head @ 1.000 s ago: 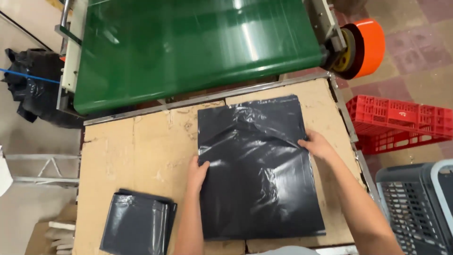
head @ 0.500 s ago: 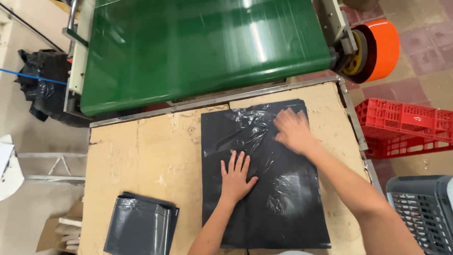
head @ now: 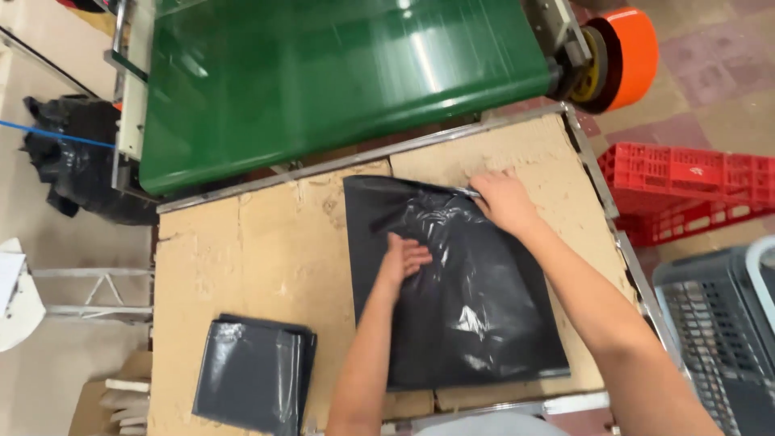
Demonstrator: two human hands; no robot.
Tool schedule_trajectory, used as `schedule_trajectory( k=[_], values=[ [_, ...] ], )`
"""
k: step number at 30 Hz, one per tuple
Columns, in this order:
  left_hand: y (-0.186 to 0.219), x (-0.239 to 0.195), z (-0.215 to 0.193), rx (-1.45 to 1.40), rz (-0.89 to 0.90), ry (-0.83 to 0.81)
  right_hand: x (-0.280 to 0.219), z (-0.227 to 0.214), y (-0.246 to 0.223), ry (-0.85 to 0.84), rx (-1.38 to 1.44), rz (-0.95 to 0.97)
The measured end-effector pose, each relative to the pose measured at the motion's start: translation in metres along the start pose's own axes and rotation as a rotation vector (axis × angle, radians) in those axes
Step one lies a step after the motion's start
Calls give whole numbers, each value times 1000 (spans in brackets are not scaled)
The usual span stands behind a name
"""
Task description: Folding plastic bags as they come off a production line and placing them into a storage bin.
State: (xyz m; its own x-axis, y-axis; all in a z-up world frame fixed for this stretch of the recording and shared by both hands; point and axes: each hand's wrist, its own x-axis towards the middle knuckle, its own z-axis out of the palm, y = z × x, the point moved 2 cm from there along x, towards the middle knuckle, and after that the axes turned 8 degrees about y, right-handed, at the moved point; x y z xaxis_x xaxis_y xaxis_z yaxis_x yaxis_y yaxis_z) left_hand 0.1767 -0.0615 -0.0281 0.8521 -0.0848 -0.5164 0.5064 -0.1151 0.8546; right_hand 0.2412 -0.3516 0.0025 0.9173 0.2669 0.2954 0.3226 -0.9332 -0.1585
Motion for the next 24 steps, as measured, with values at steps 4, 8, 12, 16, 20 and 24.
schedule_trajectory(
  k=[4,8,12,16,20,24],
  values=[
    [-38,3,-56,-994,-264,-425,-121,-92,-73,259,301,-210],
    [-16,-61,-76,-794,-308,-280,-225,-86,-104,195,289,-211],
    [15,-125,-86,-334,-293,47,-288,-62,-120,139,138,-99],
    [-84,-41,-118,-129,-88,255,-301,-67,-132,-64,19,0],
    [-91,-47,-101,456,304,603,-274,-73,-156,-109,62,115],
    [-67,-116,-11,1057,959,556,-202,-30,-211,200,83,31]
  ],
)
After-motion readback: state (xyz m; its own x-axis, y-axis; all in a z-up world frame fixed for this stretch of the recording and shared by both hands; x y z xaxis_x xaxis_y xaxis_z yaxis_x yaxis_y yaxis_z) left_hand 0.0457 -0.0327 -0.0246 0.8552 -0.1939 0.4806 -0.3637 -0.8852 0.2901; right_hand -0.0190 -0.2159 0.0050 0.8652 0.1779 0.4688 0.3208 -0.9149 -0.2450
